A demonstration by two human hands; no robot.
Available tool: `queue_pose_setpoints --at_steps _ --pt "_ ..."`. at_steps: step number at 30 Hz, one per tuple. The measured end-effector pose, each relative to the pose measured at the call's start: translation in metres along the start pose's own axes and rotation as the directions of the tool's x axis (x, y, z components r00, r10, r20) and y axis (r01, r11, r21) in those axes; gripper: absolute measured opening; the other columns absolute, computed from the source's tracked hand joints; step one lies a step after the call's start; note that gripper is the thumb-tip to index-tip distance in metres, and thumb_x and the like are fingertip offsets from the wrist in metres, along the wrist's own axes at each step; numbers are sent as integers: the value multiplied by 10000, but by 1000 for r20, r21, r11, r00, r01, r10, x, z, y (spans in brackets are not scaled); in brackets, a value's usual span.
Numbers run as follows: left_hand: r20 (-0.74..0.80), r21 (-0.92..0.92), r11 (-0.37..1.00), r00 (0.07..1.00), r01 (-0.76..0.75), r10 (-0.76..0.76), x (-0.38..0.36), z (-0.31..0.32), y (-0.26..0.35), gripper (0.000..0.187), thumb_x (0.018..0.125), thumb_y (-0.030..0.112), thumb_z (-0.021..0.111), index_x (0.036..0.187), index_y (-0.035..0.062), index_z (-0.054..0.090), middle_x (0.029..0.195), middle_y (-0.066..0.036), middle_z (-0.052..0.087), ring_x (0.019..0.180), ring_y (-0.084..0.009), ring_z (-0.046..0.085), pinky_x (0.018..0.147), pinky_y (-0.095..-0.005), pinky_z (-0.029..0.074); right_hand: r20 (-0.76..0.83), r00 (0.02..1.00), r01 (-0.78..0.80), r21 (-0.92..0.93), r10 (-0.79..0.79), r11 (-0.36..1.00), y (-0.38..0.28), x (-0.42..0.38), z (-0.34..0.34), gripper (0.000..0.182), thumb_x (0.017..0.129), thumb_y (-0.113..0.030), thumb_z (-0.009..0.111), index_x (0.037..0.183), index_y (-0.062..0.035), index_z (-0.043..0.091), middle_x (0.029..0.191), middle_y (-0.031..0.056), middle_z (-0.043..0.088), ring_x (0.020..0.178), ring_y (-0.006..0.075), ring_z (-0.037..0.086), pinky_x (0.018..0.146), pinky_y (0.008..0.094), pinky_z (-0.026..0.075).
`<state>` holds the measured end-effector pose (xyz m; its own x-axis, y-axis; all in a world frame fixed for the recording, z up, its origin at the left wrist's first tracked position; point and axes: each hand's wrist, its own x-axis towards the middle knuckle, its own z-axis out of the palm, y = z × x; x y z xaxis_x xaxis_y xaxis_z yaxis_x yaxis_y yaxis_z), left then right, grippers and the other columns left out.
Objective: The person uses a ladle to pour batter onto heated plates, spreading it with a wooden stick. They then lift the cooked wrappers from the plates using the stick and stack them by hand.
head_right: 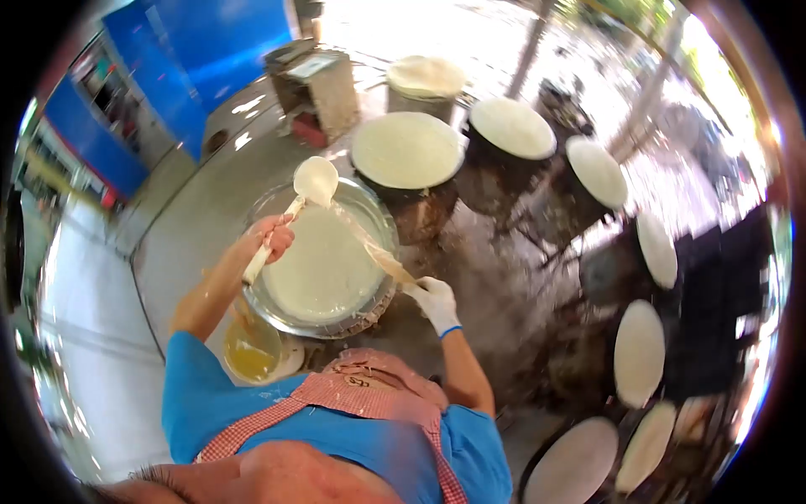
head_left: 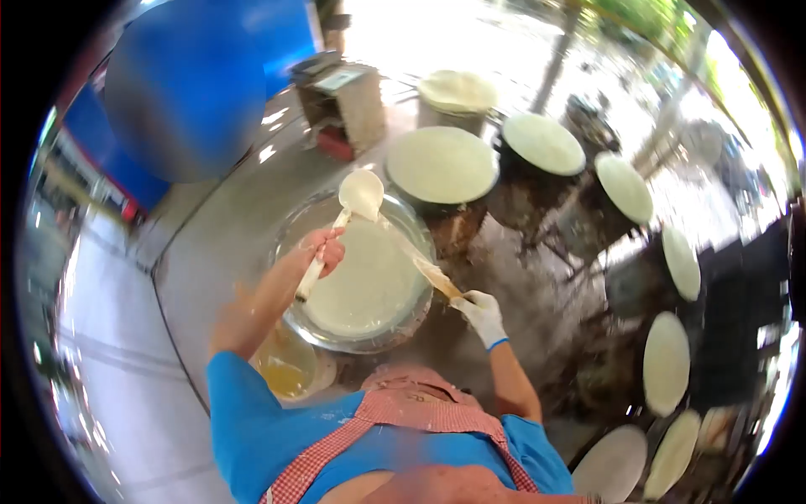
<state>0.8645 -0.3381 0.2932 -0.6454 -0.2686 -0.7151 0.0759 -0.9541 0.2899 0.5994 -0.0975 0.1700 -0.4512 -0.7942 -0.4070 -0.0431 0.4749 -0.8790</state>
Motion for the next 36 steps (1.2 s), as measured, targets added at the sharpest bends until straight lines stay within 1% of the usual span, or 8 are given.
queue_pose_setpoints --at_steps 8,10,14,18,22,28,33,36 --pt "405 626 778 876 -56 -263 107 126 -71 492 932 495 417 590 152 328 459 48 253 340 -67 248 290 -225 239 -382 924 129 303 -3 944 46 -112 -76 246 830 -272 646 919 -43 667 633 -16 540 517 57 465 457 235 359" --pt "395 288 744 633 602 -665 159 153 -109 130 956 299 436 1003 197 501 549 39 315 404 -61 308 332 -212 289 -508 861 113 148 -22 983 114 -130 -78 275 819 -287 660 959 -51 677 712 -7 587 600 77 487 527 257 394" --pt "341 401 497 378 770 -861 263 162 -249 211 952 237 420 933 51 519 572 11 362 457 -92 367 401 -232 349 -645 722 -187 164 249 968 225 -261 -65 303 808 -347 630 940 -76 655 663 80 591 586 180 561 572 325 456" --pt "282 331 127 30 935 -959 241 215 -423 395 989 232 340 1188 -94 440 576 -28 364 435 -116 343 434 -248 366 -855 293 -210 379 428 901 298 -406 -7 325 821 -355 609 943 -58 658 701 116 617 608 199 575 590 338 469" --pt "85 492 -117 -181 862 -980 221 277 -579 293 965 254 446 1199 106 540 554 14 293 433 -68 320 354 -215 309 -814 -243 -595 555 528 582 280 -507 14 313 841 -311 605 1013 -52 644 744 160 631 620 210 590 613 332 483" --pt "-110 983 -161 425 -85 -899 172 348 -770 399 888 140 512 1233 272 360 550 19 289 343 -90 245 283 -229 252 -731 -609 -361 602 309 712 266 -511 -36 313 830 -228 611 1121 -112 614 895 191 646 712 291 635 655 380 493" --pt "260 771 -33 362 -636 -895 214 304 -890 500 824 102 497 1296 185 355 681 -123 492 568 -249 530 511 -382 450 -799 -502 -718 598 331 356 302 -485 -88 314 836 -191 583 1147 -195 626 813 152 651 621 231 623 580 362 485" --pt "564 219 -117 224 -969 -795 246 303 -905 608 799 91 476 1377 195 315 783 -214 601 733 -355 623 666 -456 500 -609 -609 -248 755 509 606 295 -499 -83 263 829 -246 569 1047 -140 671 696 176 631 682 306 629 619 418 478"
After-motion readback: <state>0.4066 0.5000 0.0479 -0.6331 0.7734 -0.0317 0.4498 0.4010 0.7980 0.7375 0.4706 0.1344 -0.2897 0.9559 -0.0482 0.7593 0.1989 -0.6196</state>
